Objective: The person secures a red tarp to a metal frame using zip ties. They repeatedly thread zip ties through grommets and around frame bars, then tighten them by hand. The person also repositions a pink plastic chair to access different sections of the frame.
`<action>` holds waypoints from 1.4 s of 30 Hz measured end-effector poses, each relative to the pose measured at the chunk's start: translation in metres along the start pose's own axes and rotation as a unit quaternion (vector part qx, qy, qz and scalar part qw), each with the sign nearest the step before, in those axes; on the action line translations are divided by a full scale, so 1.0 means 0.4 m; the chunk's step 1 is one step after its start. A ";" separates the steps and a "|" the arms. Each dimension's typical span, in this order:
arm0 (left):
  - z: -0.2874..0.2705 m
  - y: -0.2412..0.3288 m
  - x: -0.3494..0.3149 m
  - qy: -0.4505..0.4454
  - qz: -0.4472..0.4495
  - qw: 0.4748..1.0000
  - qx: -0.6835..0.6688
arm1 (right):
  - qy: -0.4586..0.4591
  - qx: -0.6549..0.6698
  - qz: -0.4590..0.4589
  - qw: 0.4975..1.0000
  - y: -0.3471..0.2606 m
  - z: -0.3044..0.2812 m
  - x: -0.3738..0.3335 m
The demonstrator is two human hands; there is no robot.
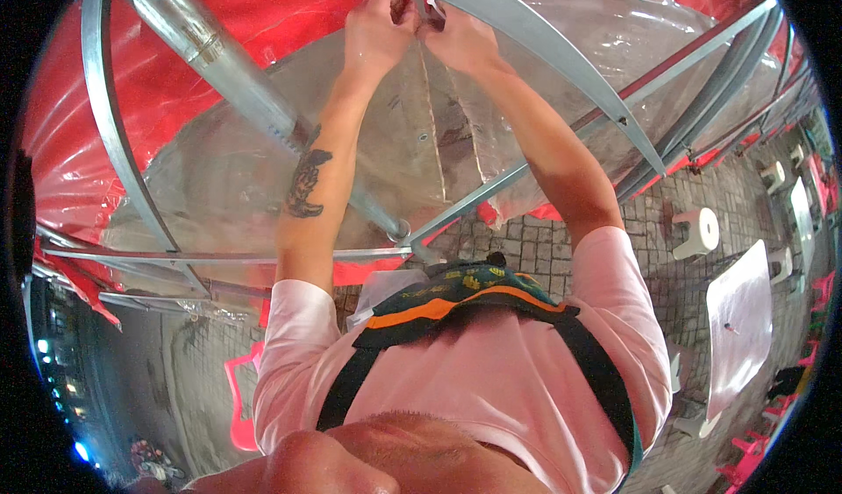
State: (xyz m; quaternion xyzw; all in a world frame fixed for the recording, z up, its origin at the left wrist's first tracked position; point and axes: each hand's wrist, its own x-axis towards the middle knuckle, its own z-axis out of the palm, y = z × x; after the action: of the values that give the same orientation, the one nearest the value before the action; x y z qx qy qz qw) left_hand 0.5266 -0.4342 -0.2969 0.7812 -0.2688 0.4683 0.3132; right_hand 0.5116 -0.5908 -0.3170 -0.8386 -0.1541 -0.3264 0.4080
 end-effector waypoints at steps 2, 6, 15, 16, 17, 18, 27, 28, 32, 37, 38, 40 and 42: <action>0.005 -0.021 -0.024 -0.005 0.009 0.999 0.038 | 0.016 -0.047 -0.054 0.997 0.009 0.015 -0.011; 0.000 -0.032 -0.071 -0.053 0.002 0.997 0.050 | -0.088 -0.065 0.022 0.994 0.012 0.034 -0.021; -0.023 0.010 -0.023 -0.017 0.025 0.999 -0.033 | -0.031 0.015 -0.044 0.998 -0.005 0.020 -0.010; -0.022 0.010 -0.025 -0.023 0.015 0.999 -0.034 | -0.055 0.030 -0.049 0.997 0.001 0.021 -0.012; -0.021 0.009 -0.032 -0.041 -0.010 0.998 -0.035 | -0.045 0.016 -0.058 0.997 0.006 0.024 -0.017; -0.020 0.007 -0.043 -0.024 0.006 0.999 -0.031 | -0.053 0.016 -0.066 0.996 0.013 0.028 -0.022; 0.001 -0.006 -0.114 0.002 0.009 0.998 0.055 | 0.030 -0.021 -0.098 0.995 0.051 0.029 -0.066; 0.001 0.007 -0.130 0.018 0.011 0.998 0.058 | 0.030 -0.015 -0.096 0.995 0.050 0.017 -0.078; -0.016 0.081 -0.215 0.018 -0.081 0.992 -0.094 | 0.014 0.098 -0.125 0.987 0.029 -0.037 -0.172; -0.065 0.161 -0.302 -0.135 -0.169 0.948 -0.231 | -0.045 0.562 0.098 0.820 -0.006 -0.112 -0.247; -0.074 0.171 -0.310 -0.176 -0.159 0.942 -0.237 | -0.046 0.659 0.109 0.743 -0.012 -0.121 -0.254; -0.093 0.189 -0.328 -0.273 -0.239 0.886 -0.290 | -0.052 0.693 0.104 0.711 -0.021 -0.131 -0.268; -0.116 0.198 -0.337 -0.307 -0.302 0.845 -0.318 | -0.025 0.688 0.104 0.718 -0.025 -0.132 -0.284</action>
State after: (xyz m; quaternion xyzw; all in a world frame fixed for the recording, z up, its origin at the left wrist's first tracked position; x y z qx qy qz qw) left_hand 0.3879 -0.4350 -0.3823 0.7851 -0.2363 -0.0241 0.5720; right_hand 0.4003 -0.6251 -0.3638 -0.3460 -0.2579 -0.0649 0.8997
